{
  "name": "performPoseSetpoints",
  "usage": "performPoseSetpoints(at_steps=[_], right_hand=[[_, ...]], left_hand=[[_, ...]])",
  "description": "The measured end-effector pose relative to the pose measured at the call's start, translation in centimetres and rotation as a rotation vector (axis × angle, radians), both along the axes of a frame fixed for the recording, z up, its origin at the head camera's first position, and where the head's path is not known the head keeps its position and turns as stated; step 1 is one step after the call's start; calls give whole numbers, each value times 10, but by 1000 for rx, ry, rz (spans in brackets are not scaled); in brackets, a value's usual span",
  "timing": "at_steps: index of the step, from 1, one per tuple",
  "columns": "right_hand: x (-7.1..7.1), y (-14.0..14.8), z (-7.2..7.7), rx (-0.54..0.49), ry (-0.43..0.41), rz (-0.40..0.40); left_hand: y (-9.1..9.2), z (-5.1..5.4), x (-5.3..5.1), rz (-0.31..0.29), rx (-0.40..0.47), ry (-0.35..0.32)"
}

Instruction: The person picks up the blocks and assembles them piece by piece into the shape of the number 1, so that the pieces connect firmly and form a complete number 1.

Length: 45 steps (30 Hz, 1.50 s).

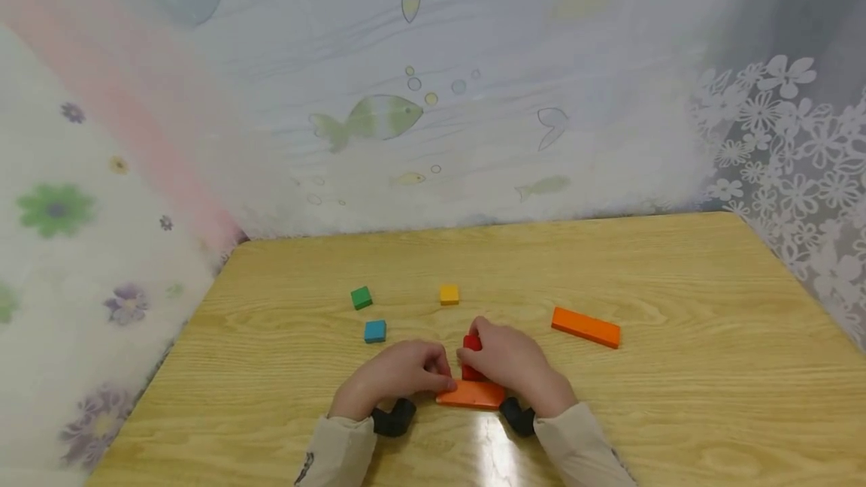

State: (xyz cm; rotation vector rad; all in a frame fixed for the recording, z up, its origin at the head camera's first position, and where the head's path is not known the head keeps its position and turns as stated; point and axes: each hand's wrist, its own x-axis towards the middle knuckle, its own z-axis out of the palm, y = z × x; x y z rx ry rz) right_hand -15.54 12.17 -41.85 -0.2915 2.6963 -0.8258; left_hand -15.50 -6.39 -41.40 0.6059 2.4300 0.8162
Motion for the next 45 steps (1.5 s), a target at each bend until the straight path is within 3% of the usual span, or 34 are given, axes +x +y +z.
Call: performPoseSetpoints(at_steps=[6, 13, 16, 21, 24, 45], right_hand=[[3, -2, -1, 52, 6, 7], [-1, 1, 2, 61, -5, 22], [-3, 6, 4, -6, -45, 68], [-5, 27, 4, -222, -201, 149], [-6, 36, 3, -299, -259, 171], [-7, 33, 5, -355, -248, 247]], left_hand=[[0, 0, 2, -10, 0, -20], [1, 1, -2, -43, -12, 8], [1, 2, -3, -40, -9, 13], [2, 0, -1, -33, -6, -7], [2, 0, 0, -39, -5, -14], [0, 0, 0, -49, 7, 19]])
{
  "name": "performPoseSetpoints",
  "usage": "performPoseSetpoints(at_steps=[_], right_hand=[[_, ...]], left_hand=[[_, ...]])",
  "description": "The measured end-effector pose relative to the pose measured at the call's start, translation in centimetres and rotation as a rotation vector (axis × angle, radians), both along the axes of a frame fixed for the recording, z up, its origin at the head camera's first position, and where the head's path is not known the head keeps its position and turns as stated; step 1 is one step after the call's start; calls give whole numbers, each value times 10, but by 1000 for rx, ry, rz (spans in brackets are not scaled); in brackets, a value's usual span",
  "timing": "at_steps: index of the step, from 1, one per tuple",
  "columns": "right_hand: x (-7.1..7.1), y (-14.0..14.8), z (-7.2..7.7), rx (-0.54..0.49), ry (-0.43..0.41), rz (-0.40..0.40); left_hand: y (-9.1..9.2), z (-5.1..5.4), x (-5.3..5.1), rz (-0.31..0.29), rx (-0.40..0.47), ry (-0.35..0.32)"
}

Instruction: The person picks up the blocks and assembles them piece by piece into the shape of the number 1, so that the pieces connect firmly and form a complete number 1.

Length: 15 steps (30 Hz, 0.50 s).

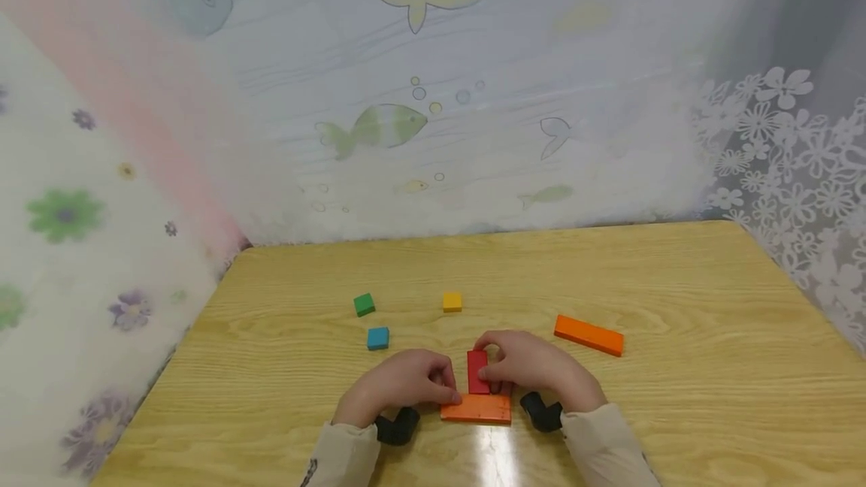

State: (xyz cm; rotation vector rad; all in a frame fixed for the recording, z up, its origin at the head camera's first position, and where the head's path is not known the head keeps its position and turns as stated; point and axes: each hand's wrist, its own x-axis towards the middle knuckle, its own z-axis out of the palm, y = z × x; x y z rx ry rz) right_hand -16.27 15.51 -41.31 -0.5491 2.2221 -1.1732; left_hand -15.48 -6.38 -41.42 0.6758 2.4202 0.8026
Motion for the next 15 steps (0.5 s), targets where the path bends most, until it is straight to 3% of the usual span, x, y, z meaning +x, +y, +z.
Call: performPoseSetpoints(at_steps=[15], right_hand=[[0, 0, 2, 9, -11, 14]], left_hand=[[1, -2, 1, 7, 8, -33]])
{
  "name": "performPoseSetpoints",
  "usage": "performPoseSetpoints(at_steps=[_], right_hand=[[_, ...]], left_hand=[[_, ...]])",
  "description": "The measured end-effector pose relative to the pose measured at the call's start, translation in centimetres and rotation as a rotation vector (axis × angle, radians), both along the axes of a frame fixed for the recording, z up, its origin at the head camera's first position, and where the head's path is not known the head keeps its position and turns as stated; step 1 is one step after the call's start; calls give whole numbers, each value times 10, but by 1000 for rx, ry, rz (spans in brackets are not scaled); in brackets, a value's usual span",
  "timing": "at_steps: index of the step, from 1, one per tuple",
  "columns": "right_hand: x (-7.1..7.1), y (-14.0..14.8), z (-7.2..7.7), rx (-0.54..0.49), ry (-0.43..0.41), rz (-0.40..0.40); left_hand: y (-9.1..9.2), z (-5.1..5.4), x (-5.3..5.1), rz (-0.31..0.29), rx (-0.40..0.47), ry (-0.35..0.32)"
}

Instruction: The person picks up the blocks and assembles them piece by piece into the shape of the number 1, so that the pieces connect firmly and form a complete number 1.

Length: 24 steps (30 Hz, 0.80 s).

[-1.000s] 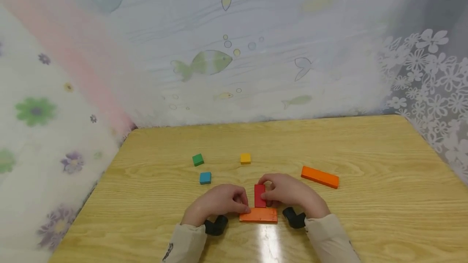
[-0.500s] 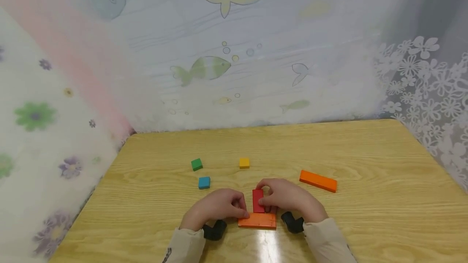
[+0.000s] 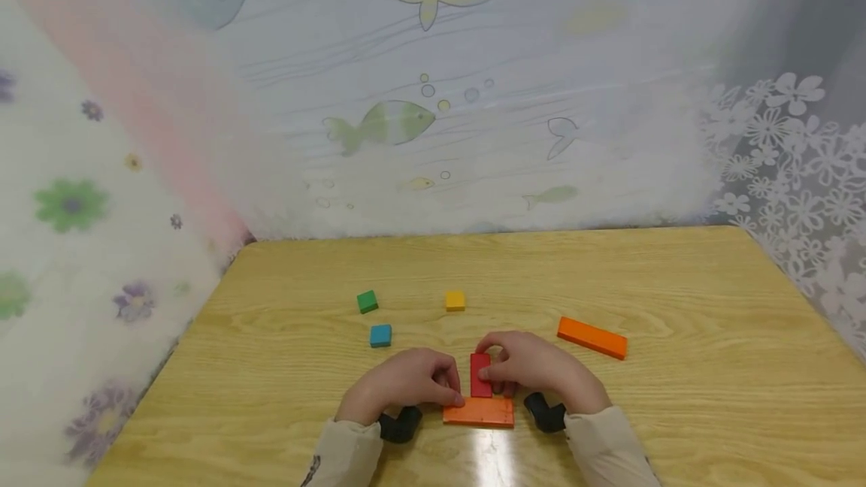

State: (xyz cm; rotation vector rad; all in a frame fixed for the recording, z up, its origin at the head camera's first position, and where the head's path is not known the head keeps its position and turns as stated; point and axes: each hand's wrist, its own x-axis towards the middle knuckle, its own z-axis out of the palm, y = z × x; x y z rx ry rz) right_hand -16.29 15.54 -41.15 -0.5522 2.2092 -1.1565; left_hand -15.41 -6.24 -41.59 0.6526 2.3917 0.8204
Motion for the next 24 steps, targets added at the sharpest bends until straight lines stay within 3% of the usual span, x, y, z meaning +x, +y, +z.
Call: performPoseSetpoints(at_steps=[9, 24], right_hand=[[-1, 3, -2, 7, -28, -9], [-1, -1, -3, 7, 7, -8]], left_hand=[[1, 1, -1, -22, -17, 16], [0, 4, 2, -13, -13, 1]])
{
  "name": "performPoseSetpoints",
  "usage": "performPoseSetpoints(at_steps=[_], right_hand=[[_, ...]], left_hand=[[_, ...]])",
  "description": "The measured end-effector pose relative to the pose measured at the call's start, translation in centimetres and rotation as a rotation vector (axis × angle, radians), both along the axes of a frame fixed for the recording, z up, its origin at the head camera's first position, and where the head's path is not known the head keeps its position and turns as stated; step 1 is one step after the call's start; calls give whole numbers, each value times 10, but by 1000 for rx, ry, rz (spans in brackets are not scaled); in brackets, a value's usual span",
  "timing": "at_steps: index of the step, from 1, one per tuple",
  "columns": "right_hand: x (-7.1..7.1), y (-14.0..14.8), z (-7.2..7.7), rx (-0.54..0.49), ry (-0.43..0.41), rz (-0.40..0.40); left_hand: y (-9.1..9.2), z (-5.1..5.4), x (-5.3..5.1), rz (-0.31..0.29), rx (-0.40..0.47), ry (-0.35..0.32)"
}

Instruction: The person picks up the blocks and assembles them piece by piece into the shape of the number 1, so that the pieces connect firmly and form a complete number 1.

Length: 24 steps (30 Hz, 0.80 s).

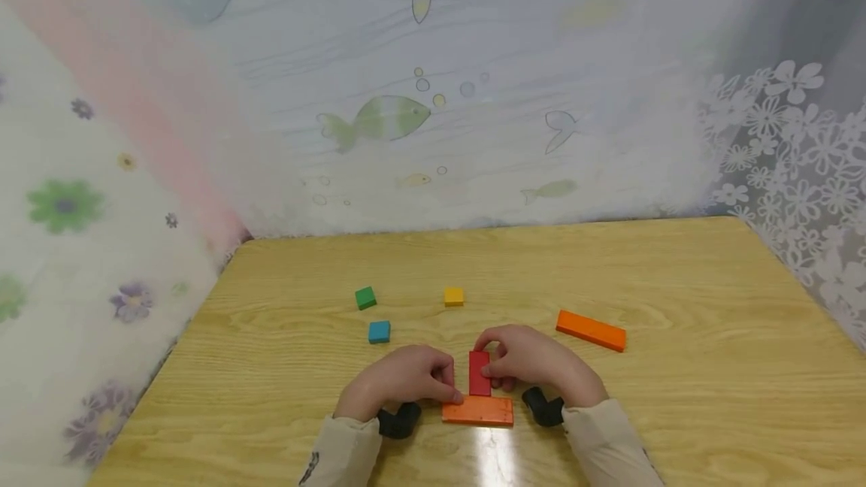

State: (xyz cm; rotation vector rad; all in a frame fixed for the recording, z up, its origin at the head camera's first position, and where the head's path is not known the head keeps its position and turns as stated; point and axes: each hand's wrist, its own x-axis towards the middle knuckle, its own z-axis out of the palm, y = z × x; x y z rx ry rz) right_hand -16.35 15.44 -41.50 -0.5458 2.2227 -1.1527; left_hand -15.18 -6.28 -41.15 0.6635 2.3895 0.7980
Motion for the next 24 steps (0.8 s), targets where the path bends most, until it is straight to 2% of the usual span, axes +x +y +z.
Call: performPoseSetpoints(at_steps=[8, 14, 18, 24], right_hand=[[-1, -2, -3, 7, 24, 19], [-2, 0, -5, 5, 18, 19], [-2, 2, -3, 48, 77, -13], [-5, 9, 4, 87, 171, -93]], left_hand=[[-1, 0, 0, 2, 1, 9], [-1, -1, 1, 14, -9, -13], [-1, -1, 1, 16, -1, -27], [-1, -1, 0, 6, 2, -8]])
